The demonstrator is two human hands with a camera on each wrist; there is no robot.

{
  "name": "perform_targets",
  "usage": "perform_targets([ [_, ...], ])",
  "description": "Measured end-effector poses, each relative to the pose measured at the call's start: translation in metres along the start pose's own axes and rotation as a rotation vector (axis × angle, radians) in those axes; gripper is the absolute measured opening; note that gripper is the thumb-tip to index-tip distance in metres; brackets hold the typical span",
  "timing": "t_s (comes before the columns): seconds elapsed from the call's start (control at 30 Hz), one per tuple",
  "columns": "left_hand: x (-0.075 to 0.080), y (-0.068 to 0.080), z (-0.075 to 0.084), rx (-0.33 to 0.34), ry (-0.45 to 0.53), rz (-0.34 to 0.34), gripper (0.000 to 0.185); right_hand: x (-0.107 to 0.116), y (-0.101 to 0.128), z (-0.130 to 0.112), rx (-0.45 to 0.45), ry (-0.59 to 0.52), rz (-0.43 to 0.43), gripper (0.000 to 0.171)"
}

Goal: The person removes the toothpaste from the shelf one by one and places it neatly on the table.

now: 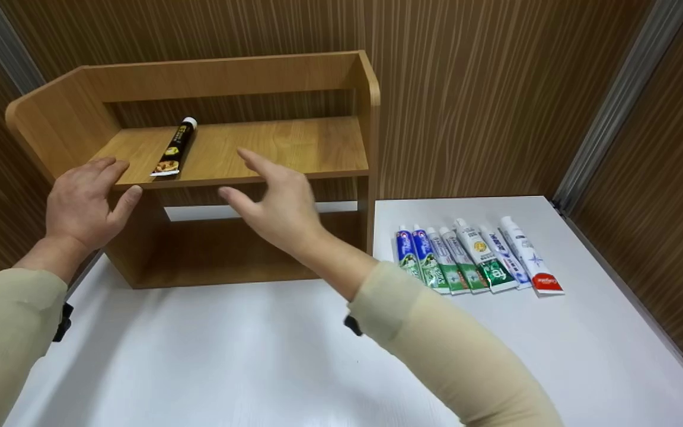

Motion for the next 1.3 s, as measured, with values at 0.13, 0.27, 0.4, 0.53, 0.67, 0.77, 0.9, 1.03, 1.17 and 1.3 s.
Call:
perform_targets([
  [0.13, -0.001, 0.001, 0.0, -0.002, 0.005, 0.004, 0.064, -0.023, -0.015, -0.008, -0.017, -0.004, -0.004, 0.063],
  [0.27, 0.0, 0.001, -0.001, -0.006, 0.006, 0.009, 0.063, -0.043, -0.029, -0.014, -0.039, -0.023, 0.009, 0.065],
  [0.4, 0.002, 0.0, -0.002, -0.006, -0.001, 0.013, 0.065, -0.062, -0.042, -0.021, -0.061, -0.038, 0.041, 0.067],
  [0.53, 0.004, 0.0, -0.004, -0.014, -0.009, 0.029, 0.066, -0.081, -0.055, -0.026, -0.065, -0.016, 0.06, 0.072],
  [0.67, 0.005, 0.001, -0.005, -0.019, -0.016, 0.03, 0.066, -0.1, -0.063, -0.029, -0.086, 0.044, 0.031, 0.077],
  [0.77, 0.006, 0.002, -0.006, -0.02, -0.016, 0.025, 0.066, -0.111, -0.068, -0.029, -0.116, 0.088, 0.012, 0.079],
  [0.9, 0.008, 0.002, -0.007, -0.022, -0.006, 0.033, 0.065, -0.123, -0.075, -0.028, -0.147, 0.12, 0.021, 0.08],
  [1.03, 0.008, 0.005, -0.009, -0.019, -0.006, 0.038, 0.065, -0.136, -0.08, -0.025, -0.19, 0.122, 0.009, 0.083],
  [1.17, 0.006, 0.007, -0.009, -0.029, -0.009, 0.046, 0.066, -0.144, -0.082, -0.022, -0.241, 0.161, 0.003, 0.083],
  [1.3, 0.005, 0.007, -0.009, -0.039, -0.002, 0.066, 0.066, -0.149, -0.084, -0.021, -0.27, 0.249, -0.009, 0.085],
])
Point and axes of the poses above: each hand's wrist, its own y-axis away from the middle knuckle, its own x-axis out of the back of the hand, z = x × y, the point moved 3 cm from there along -y, towards the middle knuckle, and after that the axes turned 2 degrees about -y, right-handed, at the moved point
